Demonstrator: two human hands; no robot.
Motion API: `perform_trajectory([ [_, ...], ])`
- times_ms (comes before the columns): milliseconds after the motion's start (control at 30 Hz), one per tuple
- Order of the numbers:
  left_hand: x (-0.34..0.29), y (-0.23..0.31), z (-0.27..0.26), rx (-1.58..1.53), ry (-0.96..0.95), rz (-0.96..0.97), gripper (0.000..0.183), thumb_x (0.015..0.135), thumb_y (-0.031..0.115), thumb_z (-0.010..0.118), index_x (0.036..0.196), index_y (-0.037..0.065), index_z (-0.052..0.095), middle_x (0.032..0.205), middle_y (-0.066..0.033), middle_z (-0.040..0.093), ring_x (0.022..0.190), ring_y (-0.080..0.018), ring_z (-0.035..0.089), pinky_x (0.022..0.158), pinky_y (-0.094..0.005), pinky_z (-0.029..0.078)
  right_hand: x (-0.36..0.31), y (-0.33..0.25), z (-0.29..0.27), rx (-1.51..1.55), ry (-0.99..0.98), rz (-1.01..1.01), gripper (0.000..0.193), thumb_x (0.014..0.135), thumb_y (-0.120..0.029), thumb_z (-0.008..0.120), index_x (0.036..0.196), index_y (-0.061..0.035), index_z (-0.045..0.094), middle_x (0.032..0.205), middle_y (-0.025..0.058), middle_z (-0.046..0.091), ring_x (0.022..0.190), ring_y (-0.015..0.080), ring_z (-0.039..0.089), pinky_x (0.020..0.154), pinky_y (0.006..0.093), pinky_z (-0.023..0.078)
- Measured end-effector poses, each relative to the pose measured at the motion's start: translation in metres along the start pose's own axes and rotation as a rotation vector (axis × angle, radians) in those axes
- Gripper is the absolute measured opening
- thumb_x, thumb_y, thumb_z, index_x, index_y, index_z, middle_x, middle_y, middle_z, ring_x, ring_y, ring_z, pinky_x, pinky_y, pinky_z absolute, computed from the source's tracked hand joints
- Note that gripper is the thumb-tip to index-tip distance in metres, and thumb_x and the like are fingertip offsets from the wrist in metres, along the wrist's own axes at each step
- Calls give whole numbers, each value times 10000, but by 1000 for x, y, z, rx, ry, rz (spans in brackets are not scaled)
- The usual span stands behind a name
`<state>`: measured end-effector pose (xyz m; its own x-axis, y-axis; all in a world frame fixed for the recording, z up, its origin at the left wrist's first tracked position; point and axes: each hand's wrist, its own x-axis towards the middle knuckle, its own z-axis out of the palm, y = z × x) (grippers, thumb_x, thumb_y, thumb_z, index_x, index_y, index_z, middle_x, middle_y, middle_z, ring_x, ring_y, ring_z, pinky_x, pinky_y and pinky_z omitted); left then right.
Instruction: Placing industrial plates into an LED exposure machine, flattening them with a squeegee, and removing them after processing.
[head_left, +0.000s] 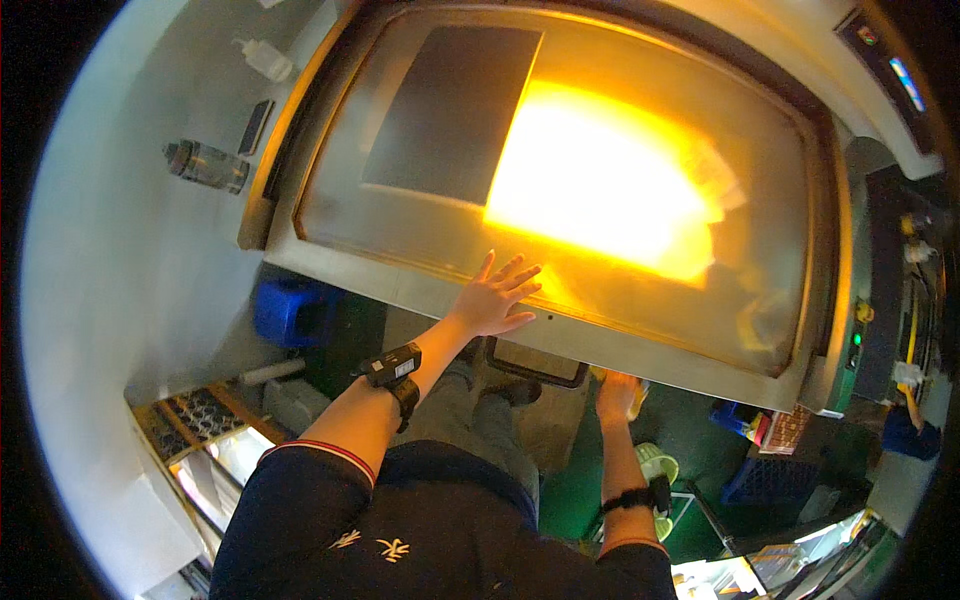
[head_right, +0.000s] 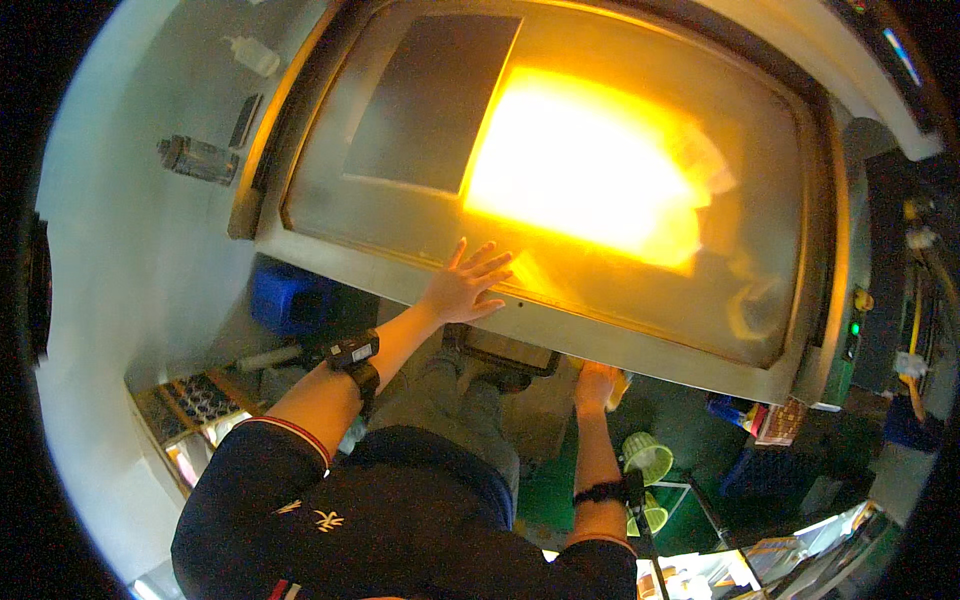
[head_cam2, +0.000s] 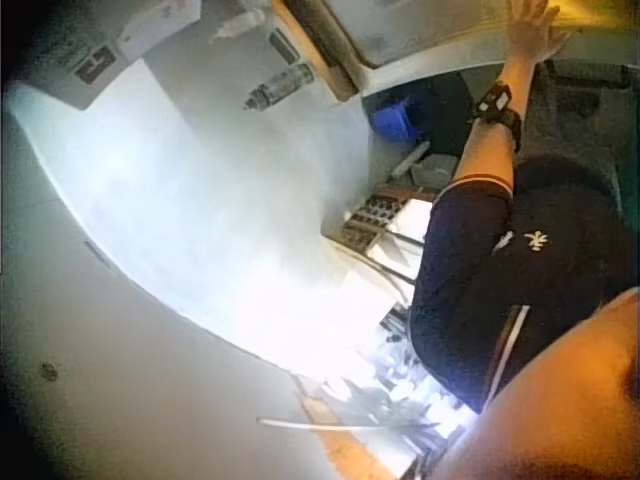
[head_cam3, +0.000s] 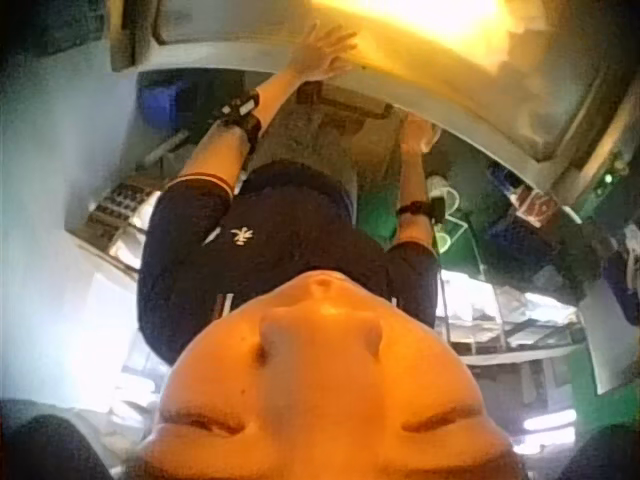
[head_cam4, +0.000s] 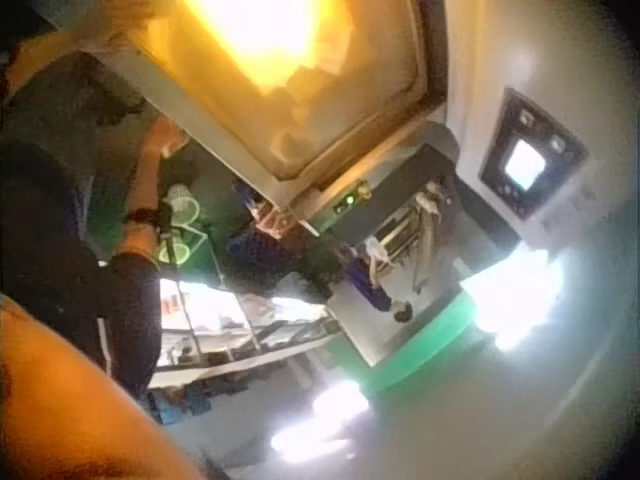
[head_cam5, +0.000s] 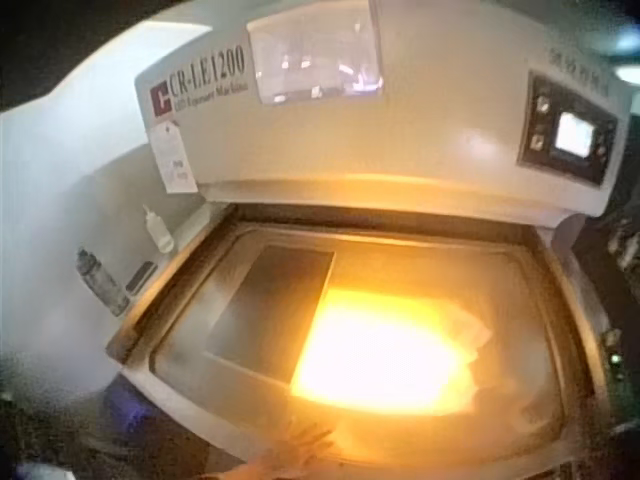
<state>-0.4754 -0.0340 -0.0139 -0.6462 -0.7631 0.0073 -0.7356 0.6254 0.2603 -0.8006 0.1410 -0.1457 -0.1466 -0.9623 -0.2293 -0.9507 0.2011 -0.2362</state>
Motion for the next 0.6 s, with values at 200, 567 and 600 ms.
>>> perform_trajectory([
  [200, -8, 2, -4, -44, -17, -53, 594, 932, 553, 497, 1402, 190, 500, 1554, -2, 348, 1462, -271, 253, 1168, -605, 136, -123, -26, -99, 216, -416, 254, 499, 739, -72, 618, 1205, -245, 661, 1025, 131, 706, 966, 349, 669, 823, 449, 529],
  [567, -103, 29, -176, -151, -821, -141, 737, 871, 408, 630, 1498, 158, 335, 1497, -101, 424, 1356, -339, 417, 1087, -612, 289, -71, -166, -227, -46, -92, -452, 567, 738, -87, 631, 1271, -277, 604, 1227, 71, 661, 1096, 291, 646, 896, 419, 525],
  [600, -119, 8, -181, -67, -683, -281, 672, 880, 318, 626, 1482, 161, 371, 1474, -86, 459, 1320, -326, 465, 1072, -579, 333, -47, -194, -225, -6, -61, -550, 548, 767, -93, 614, 1289, -260, 589, 1272, 60, 636, 1148, 286, 618, 940, 438, 503],
])
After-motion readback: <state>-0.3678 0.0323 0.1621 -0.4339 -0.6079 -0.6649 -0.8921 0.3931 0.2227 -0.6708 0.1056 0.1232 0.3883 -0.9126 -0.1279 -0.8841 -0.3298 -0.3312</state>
